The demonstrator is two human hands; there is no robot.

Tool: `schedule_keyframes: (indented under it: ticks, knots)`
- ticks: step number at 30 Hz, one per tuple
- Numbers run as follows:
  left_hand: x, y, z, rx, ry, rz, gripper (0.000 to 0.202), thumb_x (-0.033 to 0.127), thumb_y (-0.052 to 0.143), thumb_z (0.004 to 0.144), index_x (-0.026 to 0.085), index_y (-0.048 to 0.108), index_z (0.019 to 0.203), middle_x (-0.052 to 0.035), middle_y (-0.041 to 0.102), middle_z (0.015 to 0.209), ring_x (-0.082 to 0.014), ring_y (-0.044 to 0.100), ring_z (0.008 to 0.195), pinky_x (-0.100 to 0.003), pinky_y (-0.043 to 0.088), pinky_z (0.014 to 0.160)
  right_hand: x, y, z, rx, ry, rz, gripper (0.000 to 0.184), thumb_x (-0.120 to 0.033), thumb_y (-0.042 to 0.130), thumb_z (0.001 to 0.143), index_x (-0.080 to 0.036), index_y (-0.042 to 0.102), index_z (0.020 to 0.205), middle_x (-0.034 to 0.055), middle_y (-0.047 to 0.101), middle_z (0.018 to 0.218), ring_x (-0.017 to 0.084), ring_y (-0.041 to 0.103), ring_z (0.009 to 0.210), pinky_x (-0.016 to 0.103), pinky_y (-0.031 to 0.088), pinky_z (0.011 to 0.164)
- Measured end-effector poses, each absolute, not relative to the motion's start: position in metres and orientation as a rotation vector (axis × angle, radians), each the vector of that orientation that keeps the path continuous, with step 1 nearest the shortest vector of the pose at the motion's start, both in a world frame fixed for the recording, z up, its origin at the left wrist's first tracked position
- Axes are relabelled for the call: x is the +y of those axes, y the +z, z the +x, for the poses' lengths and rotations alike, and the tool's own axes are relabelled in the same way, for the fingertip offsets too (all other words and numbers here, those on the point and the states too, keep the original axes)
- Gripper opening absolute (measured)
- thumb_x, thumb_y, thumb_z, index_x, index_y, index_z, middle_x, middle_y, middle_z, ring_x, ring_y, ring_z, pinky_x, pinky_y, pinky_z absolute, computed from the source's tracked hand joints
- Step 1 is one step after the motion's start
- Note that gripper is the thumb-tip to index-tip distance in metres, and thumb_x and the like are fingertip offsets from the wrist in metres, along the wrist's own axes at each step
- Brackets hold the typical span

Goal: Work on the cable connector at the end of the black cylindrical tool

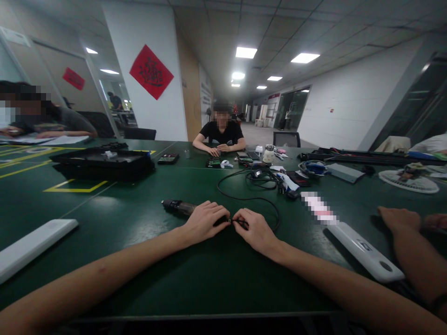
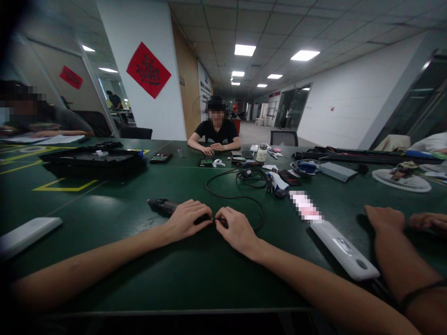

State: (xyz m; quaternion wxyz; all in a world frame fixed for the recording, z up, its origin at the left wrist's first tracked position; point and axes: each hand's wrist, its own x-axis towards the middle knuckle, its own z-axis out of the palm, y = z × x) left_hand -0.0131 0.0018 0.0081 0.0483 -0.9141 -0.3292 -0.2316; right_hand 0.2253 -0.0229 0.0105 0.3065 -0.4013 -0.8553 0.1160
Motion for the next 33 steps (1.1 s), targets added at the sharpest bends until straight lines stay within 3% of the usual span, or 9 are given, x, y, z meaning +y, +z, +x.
schedule_keyframes:
  ticks: [4, 11, 17, 23, 29, 33]
  knots:
    - [-0.0001, 0.0098, -0.0144, -0.905, -0.696, -2.831, 0.024, 0.037, 0.057, 0.100, 0.027, 0.064, 0.120, -0.0021, 0.072, 0.114, -0.0201, 0.065, 0.102, -0.037, 0.042, 0.087, -0.0216, 0.0094, 0.2250, -2.254, 0.332, -1.064, 0.008, -0.017, 0.063, 0.095, -0.022, 0.065, 0.101, 0.0028, 0.067, 0.098, 0.017, 0.065, 0.086, 0.027, 0.051, 0.075]
    - [0.0006, 0.0083, -0.0146, -0.996, -0.756, -2.812, 0.022, 0.042, 0.056, 0.101, 0.025, 0.065, 0.112, -0.0026, 0.073, 0.106, -0.0198, 0.066, 0.096, -0.037, 0.043, 0.086, -0.0220, 0.0093, 0.2242, -2.251, 0.337, -1.071, 0.009, -0.018, 0.062, 0.095, -0.022, 0.066, 0.103, 0.0024, 0.067, 0.096, 0.017, 0.064, 0.083, 0.027, 0.051, 0.073]
    - [-0.0018, 0.0116, -0.0172, -0.898, -0.717, -2.878, 0.020, 0.033, 0.054, 0.102, 0.027, 0.064, 0.119, -0.0011, 0.072, 0.118, -0.0195, 0.065, 0.106, -0.037, 0.042, 0.089, -0.0234, 0.0104, 0.2239, -2.244, 0.352, -1.086, 0.009, -0.019, 0.062, 0.096, -0.022, 0.066, 0.103, 0.0022, 0.068, 0.096, 0.017, 0.064, 0.083, 0.026, 0.050, 0.071]
    - [0.0012, 0.0073, -0.0132, -1.024, -0.749, -2.807, 0.021, 0.043, 0.057, 0.102, 0.025, 0.065, 0.107, -0.0027, 0.073, 0.103, -0.0207, 0.065, 0.094, -0.037, 0.042, 0.083, -0.0245, 0.0126, 0.2243, -2.248, 0.379, -1.081, 0.010, -0.019, 0.062, 0.096, -0.022, 0.065, 0.105, 0.0018, 0.067, 0.095, 0.016, 0.064, 0.080, 0.027, 0.050, 0.071]
    - [-0.0011, 0.0100, -0.0159, -0.900, -0.707, -2.859, 0.023, 0.037, 0.058, 0.100, 0.027, 0.063, 0.120, -0.0023, 0.072, 0.118, -0.0208, 0.064, 0.105, -0.037, 0.041, 0.088, -0.0240, 0.0108, 0.2252, -2.233, 0.382, -1.074, 0.011, -0.016, 0.061, 0.095, -0.022, 0.064, 0.104, 0.0018, 0.067, 0.097, 0.016, 0.063, 0.084, 0.026, 0.050, 0.074]
    - [0.0013, 0.0076, -0.0161, -0.957, -0.728, -2.837, 0.017, 0.037, 0.056, 0.102, 0.026, 0.064, 0.113, -0.0013, 0.073, 0.111, -0.0193, 0.065, 0.101, -0.037, 0.040, 0.086, -0.0229, 0.0102, 0.2246, -2.245, 0.391, -1.078, 0.010, -0.016, 0.061, 0.095, -0.022, 0.064, 0.103, 0.0016, 0.066, 0.095, 0.016, 0.062, 0.082, 0.026, 0.048, 0.072]
